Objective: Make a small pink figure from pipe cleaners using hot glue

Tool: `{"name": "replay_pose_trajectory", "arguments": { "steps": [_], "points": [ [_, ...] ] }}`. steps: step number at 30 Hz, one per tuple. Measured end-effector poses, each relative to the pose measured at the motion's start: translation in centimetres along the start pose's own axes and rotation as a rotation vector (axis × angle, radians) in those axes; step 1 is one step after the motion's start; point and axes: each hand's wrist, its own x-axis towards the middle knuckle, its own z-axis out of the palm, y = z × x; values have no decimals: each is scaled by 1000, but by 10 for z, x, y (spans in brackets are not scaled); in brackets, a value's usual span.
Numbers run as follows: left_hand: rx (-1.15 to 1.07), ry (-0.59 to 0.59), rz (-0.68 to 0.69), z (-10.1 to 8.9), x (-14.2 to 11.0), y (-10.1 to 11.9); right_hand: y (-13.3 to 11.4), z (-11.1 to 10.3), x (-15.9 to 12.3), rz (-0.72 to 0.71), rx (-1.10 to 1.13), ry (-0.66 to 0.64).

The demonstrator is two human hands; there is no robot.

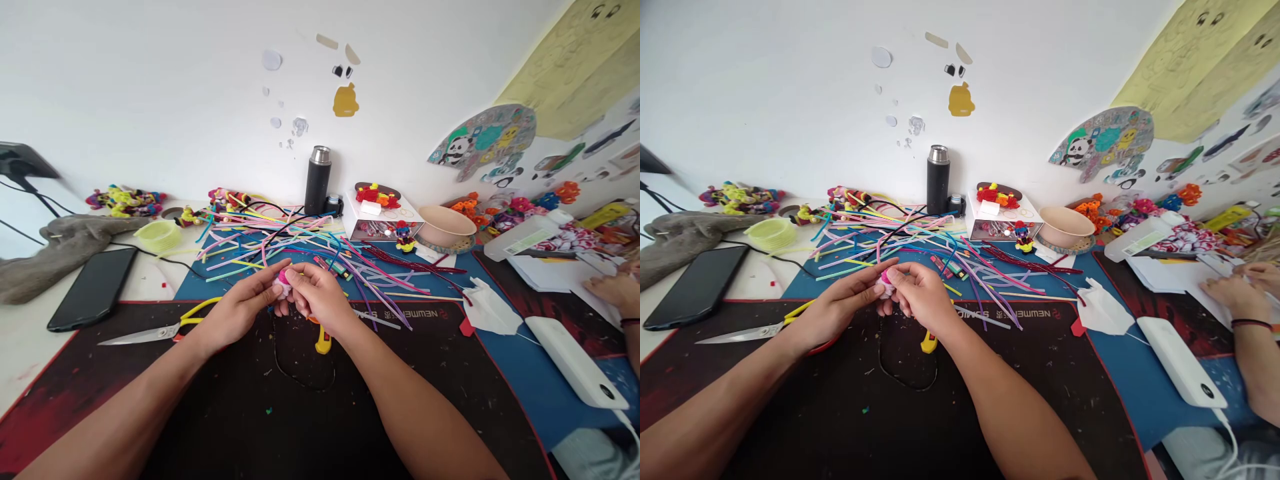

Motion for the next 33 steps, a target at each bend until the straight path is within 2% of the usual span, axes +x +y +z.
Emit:
{"name": "replay_pose_trajectory", "arguments": {
  "steps": [7, 12, 20, 26, 30, 33],
  "points": [
    [-37, 35, 43, 6, 7, 0, 1, 1, 4, -42, -34, 50],
    [-68, 65, 55, 3, 9, 1, 1, 1, 6, -55, -32, 90],
    [14, 80, 102, -1, 8, 0, 6, 2, 10, -81, -8, 52],
    [-101, 100, 84, 4, 14, -3, 9, 3, 17, -77, 8, 109],
    [-174, 74, 49, -1, 14, -5, 7, 2, 21, -76, 37, 125],
    [-135, 70, 85, -6, 12, -3, 2, 5, 23, -77, 34, 101]
  ]
}}
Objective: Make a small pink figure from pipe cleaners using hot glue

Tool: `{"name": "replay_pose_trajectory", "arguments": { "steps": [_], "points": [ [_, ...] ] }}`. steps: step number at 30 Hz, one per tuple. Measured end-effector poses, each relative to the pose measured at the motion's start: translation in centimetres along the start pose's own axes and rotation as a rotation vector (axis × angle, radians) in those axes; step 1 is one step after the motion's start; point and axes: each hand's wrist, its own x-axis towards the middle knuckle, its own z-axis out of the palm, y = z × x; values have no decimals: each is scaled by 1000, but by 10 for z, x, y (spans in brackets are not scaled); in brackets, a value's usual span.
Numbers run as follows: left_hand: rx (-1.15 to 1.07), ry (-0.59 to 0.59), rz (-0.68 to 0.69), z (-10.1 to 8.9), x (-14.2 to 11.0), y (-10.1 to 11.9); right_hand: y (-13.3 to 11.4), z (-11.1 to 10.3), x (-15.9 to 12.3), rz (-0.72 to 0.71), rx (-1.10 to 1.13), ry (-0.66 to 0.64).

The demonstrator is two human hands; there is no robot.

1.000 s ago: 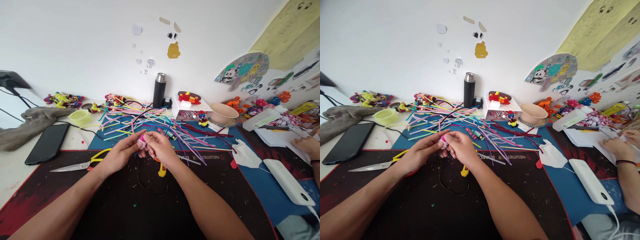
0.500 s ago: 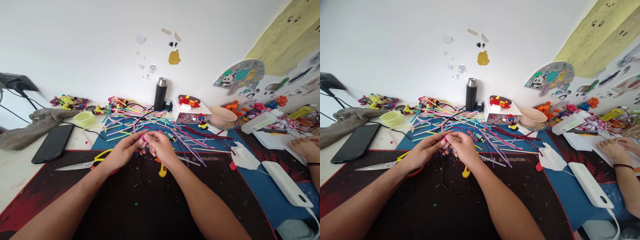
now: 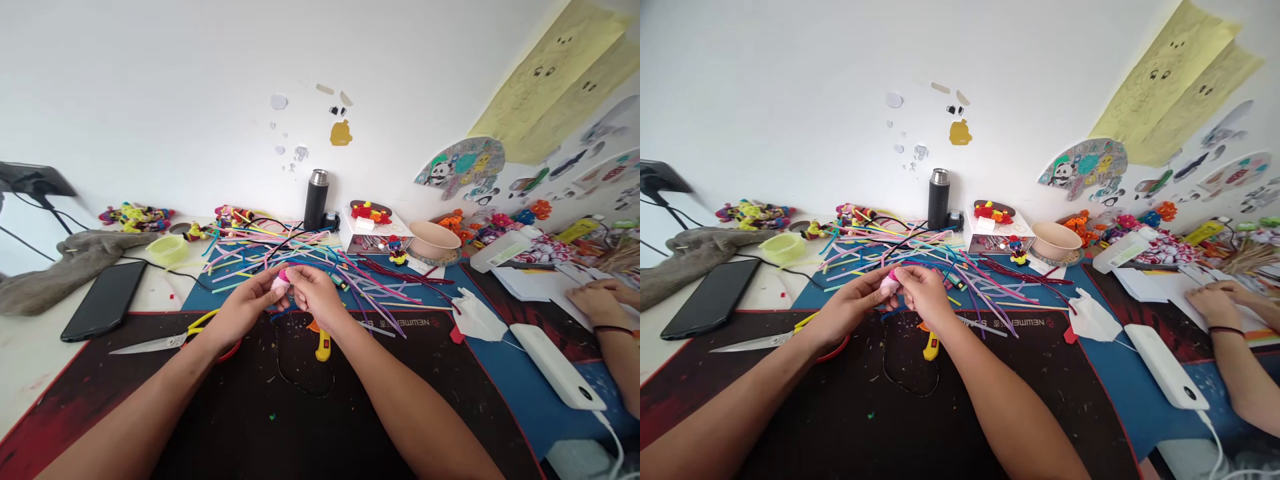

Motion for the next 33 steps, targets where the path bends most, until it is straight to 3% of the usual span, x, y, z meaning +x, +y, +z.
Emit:
{"name": "replay_pose_trajectory", "arguments": {
  "steps": [9, 18, 27, 33],
  "points": [
    [-12, 99, 35, 2, -1, 3, 0, 9, 7, -14, -26, -64],
    [-345, 31, -123, 0, 0, -8, 1, -5, -3, -34, 7, -54],
    [-478, 58, -132, 3, 6, -20, -3, -8, -5, -15, 28, -60],
    [-567, 107, -110, 3, 7, -14, -7, -15, -2, -15, 49, -11]
  ]
}}
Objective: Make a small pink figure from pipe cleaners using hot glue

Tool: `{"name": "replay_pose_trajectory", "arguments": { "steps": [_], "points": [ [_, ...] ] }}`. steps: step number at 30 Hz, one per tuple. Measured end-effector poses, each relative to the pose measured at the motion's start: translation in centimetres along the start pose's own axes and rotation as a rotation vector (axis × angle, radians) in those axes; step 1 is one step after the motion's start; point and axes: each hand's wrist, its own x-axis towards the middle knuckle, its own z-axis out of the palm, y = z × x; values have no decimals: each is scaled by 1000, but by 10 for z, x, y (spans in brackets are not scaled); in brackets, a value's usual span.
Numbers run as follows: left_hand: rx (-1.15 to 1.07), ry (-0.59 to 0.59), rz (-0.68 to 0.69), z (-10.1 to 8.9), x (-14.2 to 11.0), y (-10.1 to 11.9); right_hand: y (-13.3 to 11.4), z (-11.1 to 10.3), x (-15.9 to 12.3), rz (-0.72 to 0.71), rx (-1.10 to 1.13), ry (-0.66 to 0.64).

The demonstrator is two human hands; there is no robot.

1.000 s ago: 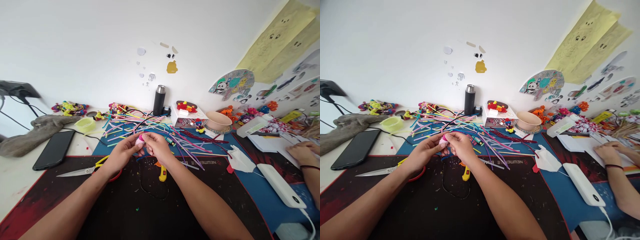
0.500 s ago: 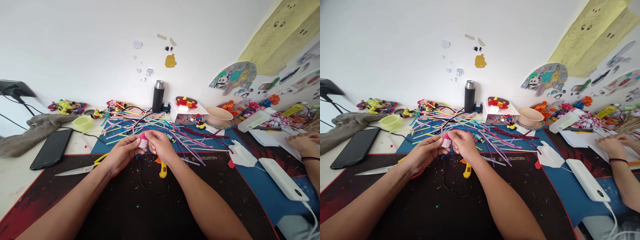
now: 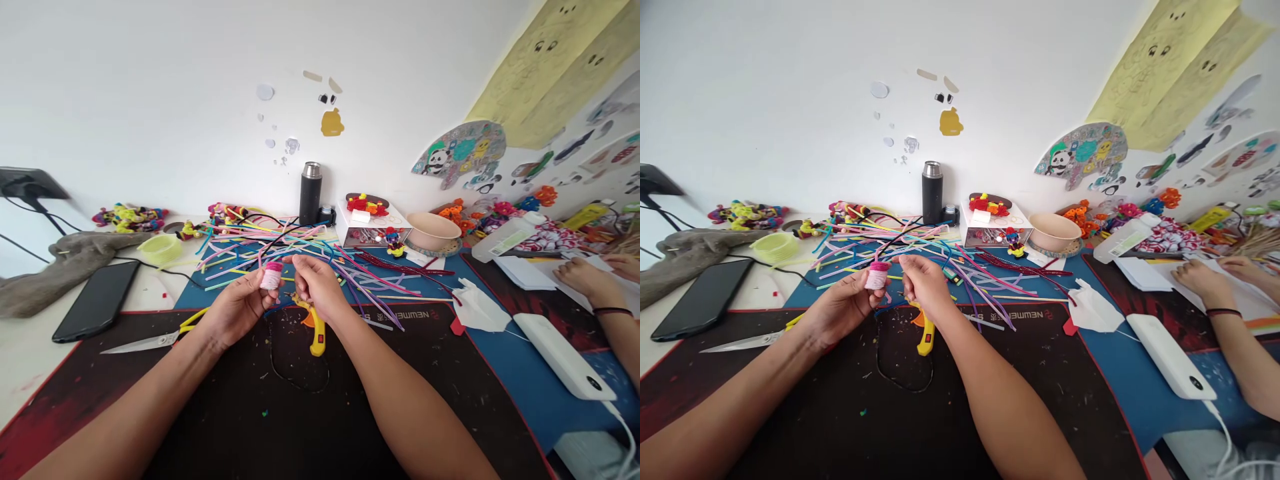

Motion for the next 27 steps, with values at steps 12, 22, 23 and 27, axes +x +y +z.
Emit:
{"name": "replay_pose_trajectory", "arguments": {
  "steps": [12, 22, 23, 27],
  "points": [
    [8, 29, 24, -2, 1, -4, 6, 4, 0, -8, -74, -32],
    [6, 20, -36, 0, 0, -4, 3, 3, 0, -10, -63, 4],
    [-3, 8, -41, 0, 0, -3, 2, 2, 0, -10, -49, 9],
    [-8, -10, -35, -3, 2, -4, 4, 1, 1, 3, 8, 2]
  ]
}}
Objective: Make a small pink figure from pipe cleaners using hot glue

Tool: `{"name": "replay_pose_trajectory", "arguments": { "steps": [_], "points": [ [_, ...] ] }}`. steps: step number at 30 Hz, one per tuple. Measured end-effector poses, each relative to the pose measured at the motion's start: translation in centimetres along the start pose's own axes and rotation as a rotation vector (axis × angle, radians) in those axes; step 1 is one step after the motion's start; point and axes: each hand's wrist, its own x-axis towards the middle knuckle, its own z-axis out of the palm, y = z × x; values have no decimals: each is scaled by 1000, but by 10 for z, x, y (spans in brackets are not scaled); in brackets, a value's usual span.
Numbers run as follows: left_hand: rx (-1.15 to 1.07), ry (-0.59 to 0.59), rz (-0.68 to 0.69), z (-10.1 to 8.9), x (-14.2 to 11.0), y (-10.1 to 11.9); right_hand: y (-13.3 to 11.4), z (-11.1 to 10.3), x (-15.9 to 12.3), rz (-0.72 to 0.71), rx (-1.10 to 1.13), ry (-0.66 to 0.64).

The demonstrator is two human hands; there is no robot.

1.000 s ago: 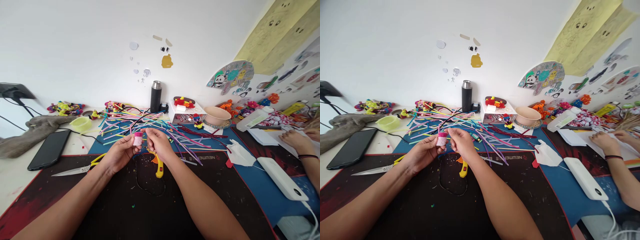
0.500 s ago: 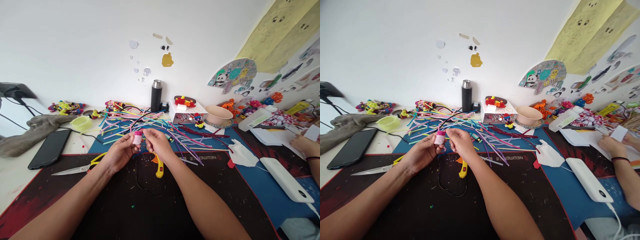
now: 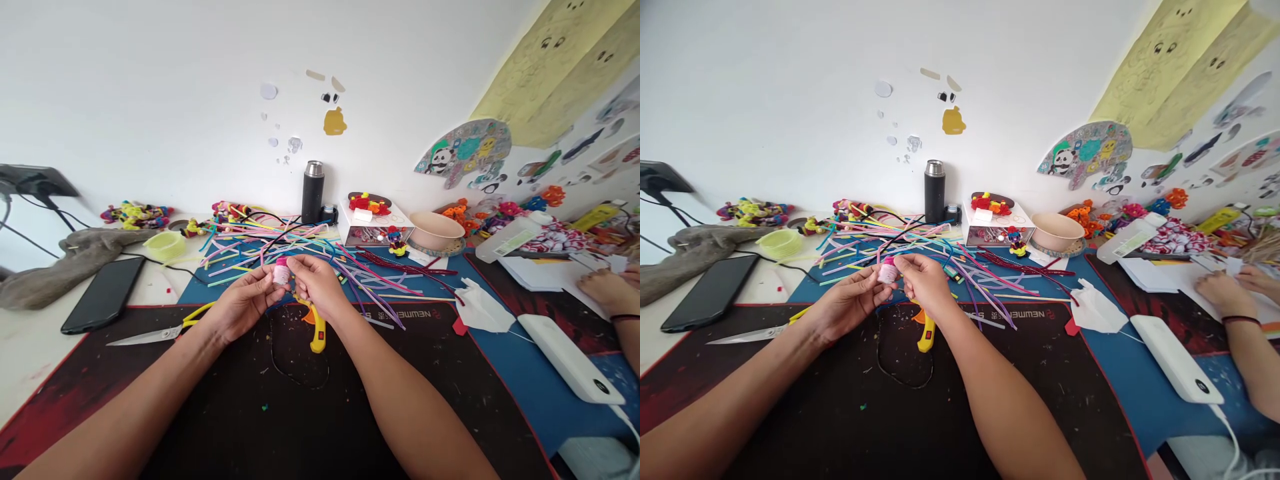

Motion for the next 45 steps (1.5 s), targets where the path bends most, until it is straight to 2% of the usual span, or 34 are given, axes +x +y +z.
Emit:
{"name": "replay_pose_trajectory", "arguments": {
  "steps": [9, 16, 23, 32, 38, 45],
  "points": [
    [27, -23, 19, -1, 2, -2, 0, 4, -1, 1, -9, -28],
    [95, 28, -10, 4, -3, 3, -2, 4, -2, -2, -34, -19],
    [237, 47, 126, 11, -8, 8, 1, 2, 0, -24, -57, 15],
    [202, 75, 133, 10, -2, 0, 3, 7, 0, -27, -68, -2],
    [160, 116, 204, 10, -4, 8, -6, 4, -3, 21, -7, 2],
    [141, 152, 235, 14, -5, 10, 3, 3, 0, 56, 6, -19]
  ]
}}
